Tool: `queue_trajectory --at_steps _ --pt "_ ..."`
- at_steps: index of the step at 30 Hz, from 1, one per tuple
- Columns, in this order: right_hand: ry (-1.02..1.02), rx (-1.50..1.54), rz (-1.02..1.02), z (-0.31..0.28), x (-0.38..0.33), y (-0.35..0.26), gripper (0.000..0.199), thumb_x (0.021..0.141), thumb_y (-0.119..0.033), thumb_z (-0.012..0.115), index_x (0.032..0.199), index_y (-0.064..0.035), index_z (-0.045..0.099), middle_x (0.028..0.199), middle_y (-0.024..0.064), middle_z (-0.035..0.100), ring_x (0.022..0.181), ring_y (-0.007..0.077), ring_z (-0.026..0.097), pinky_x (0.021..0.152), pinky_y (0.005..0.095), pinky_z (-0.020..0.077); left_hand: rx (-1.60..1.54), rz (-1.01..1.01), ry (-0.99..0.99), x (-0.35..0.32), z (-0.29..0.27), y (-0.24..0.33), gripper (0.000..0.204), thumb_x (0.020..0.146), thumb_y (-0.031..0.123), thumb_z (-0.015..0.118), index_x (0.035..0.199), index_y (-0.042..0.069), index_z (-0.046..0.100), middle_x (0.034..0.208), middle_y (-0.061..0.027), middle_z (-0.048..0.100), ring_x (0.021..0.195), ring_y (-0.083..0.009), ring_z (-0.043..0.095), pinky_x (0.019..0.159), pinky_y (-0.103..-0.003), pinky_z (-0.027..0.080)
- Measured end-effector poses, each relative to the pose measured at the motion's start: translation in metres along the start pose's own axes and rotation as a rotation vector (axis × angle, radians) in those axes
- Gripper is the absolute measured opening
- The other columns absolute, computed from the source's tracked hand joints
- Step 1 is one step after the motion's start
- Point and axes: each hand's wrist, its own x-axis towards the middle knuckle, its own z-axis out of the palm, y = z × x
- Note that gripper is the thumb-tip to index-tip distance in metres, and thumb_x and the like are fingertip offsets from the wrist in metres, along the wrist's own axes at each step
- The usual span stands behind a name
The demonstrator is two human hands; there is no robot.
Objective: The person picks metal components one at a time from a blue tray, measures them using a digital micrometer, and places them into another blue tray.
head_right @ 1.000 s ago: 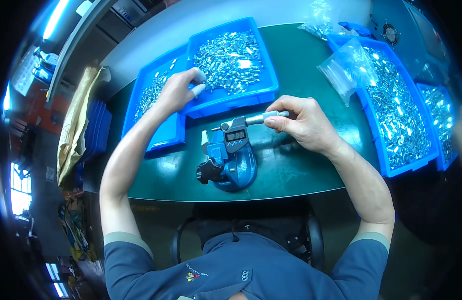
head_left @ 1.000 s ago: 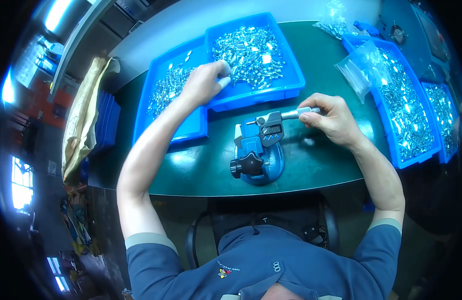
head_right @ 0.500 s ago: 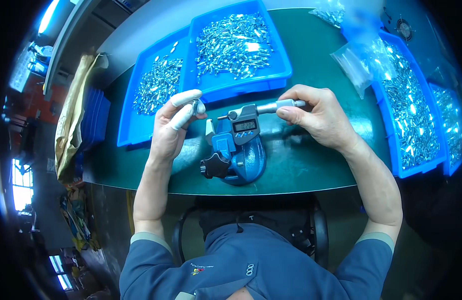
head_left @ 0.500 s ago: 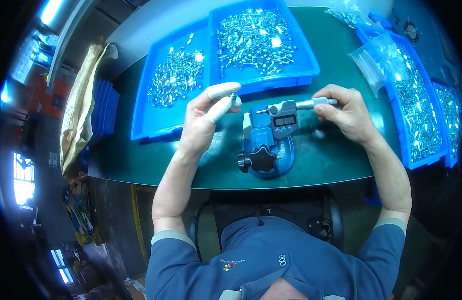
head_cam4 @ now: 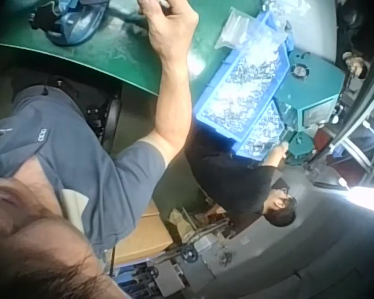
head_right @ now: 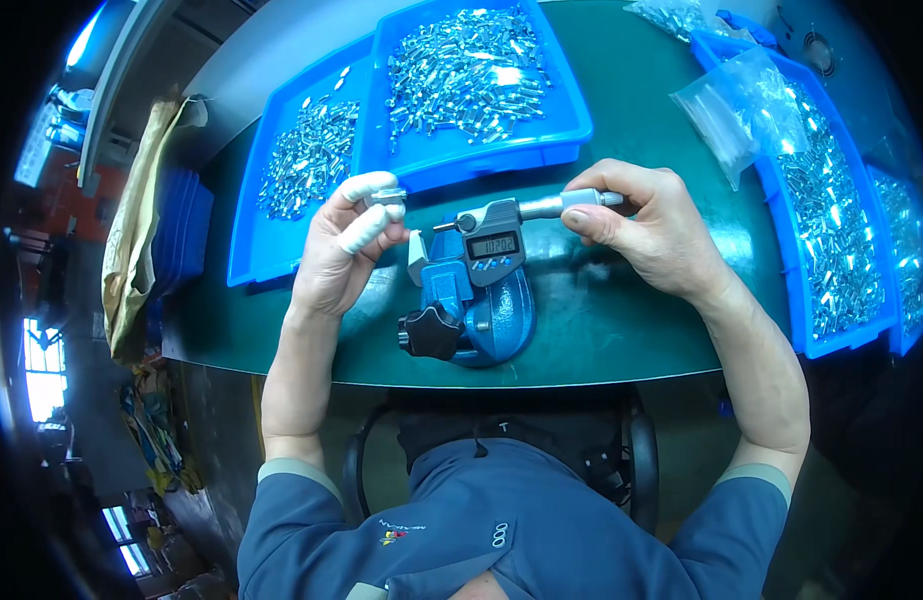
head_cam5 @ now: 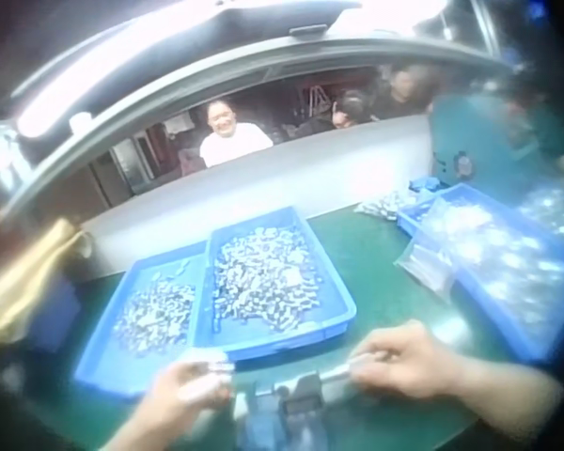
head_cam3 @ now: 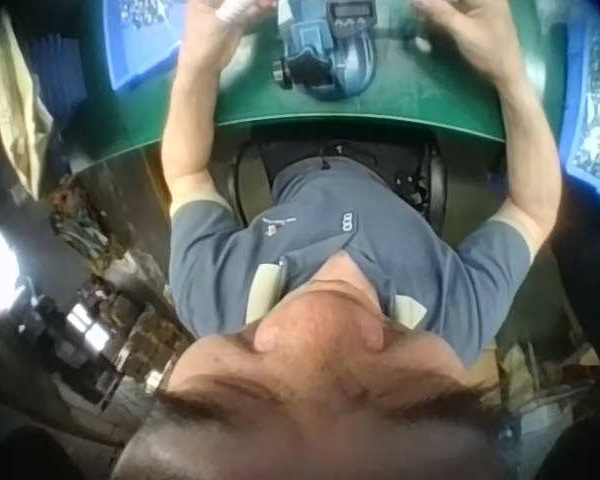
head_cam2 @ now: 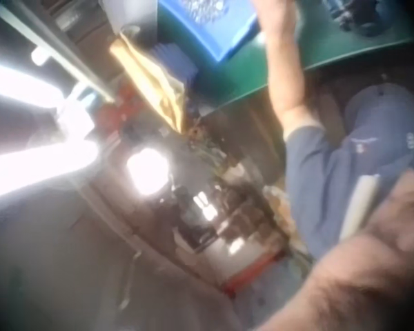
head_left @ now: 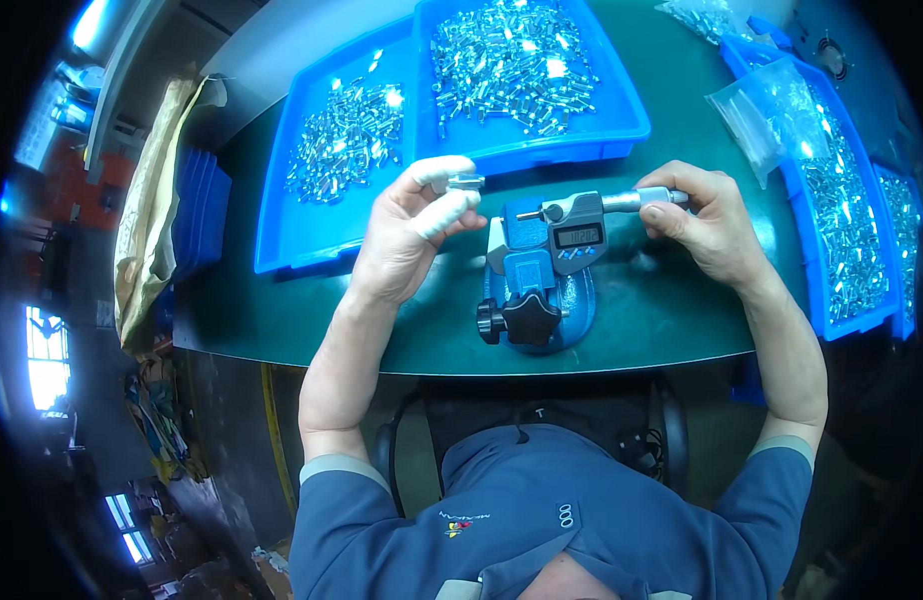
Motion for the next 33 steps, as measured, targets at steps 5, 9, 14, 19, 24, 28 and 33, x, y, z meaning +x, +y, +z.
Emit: queue_trajectory --at_steps 5,9,14,19,24,28,33 --pt "-0.001 0.016 -0.001 0.000 -0.001 0.001 0.028 0.090 -0.025 0.071 0.099 0.0019 0.066 0.074 0.0033 0.063 0.068 0.0084 0.058 0.061 0.0225 0.0457 0.130 0.119 -0.043 0.004 0.006 -0.008 0.021 0.096 0.014 0.061 0.113 0.002 0.065 0.106 -0.0114 0.068 0.094 -0.0172 0.067 0.081 -0.030 0.058" --pt "-0.011 0.031 0.006 0.000 0.000 0.001 0.029 0.091 -0.026 0.070 0.100 0.0017 0.066 0.075 0.0035 0.063 0.068 0.0084 0.059 0.061 0.0226 0.0457 0.148 0.052 -0.089 0.004 0.009 -0.006 0.021 0.097 0.015 0.061 0.113 0.003 0.066 0.103 -0.0122 0.069 0.093 -0.0187 0.068 0.079 -0.028 0.057" --pt "-0.006 0.029 -0.011 0.001 -0.001 0.003 0.030 0.091 -0.026 0.070 0.100 0.0018 0.065 0.074 0.0032 0.063 0.068 0.0083 0.059 0.061 0.0224 0.0461 0.204 0.046 -0.103 0.005 0.019 -0.003 0.029 0.096 0.016 0.062 0.120 0.001 0.064 0.098 -0.0120 0.070 0.088 -0.0182 0.068 0.079 -0.029 0.056" --pt "0.001 0.027 -0.024 0.002 -0.001 0.003 0.030 0.092 -0.027 0.069 0.100 0.0018 0.065 0.072 0.0029 0.062 0.067 0.0084 0.059 0.061 0.0223 0.0463 0.247 0.074 -0.106 0.008 0.021 -0.004 0.031 0.094 0.015 0.064 0.121 0.000 0.064 0.099 -0.0111 0.070 0.086 -0.0163 0.067 0.080 -0.029 0.055" --pt "0.003 0.049 -0.018 0.003 -0.001 0.003 0.031 0.091 -0.028 0.070 0.100 0.0016 0.065 0.074 0.0029 0.062 0.067 0.0085 0.059 0.061 0.0222 0.0465 0.291 0.083 -0.119 0.008 0.022 -0.001 0.030 0.094 0.015 0.065 0.119 0.000 0.065 0.100 -0.0102 0.070 0.087 -0.0152 0.067 0.081 -0.029 0.055" --pt "-0.013 0.056 -0.004 0.002 -0.001 0.002 0.031 0.091 -0.028 0.070 0.100 0.0015 0.066 0.075 0.0029 0.062 0.068 0.0085 0.058 0.062 0.0222 0.0466 0.319 0.066 -0.143 0.007 0.021 0.002 0.030 0.094 0.016 0.065 0.120 0.000 0.066 0.102 -0.0102 0.070 0.088 -0.0148 0.067 0.080 -0.029 0.055" --pt "-0.013 0.058 -0.002 0.002 -0.001 0.002 0.032 0.092 -0.029 0.070 0.100 0.0013 0.066 0.075 0.0029 0.062 0.069 0.0084 0.058 0.063 0.0227 0.0467 0.345 0.064 -0.128 0.006 0.023 0.004 0.031 0.094 0.016 0.065 0.121 0.000 0.065 0.104 -0.0095 0.070 0.089 -0.0147 0.068 0.079 -0.029 0.056"
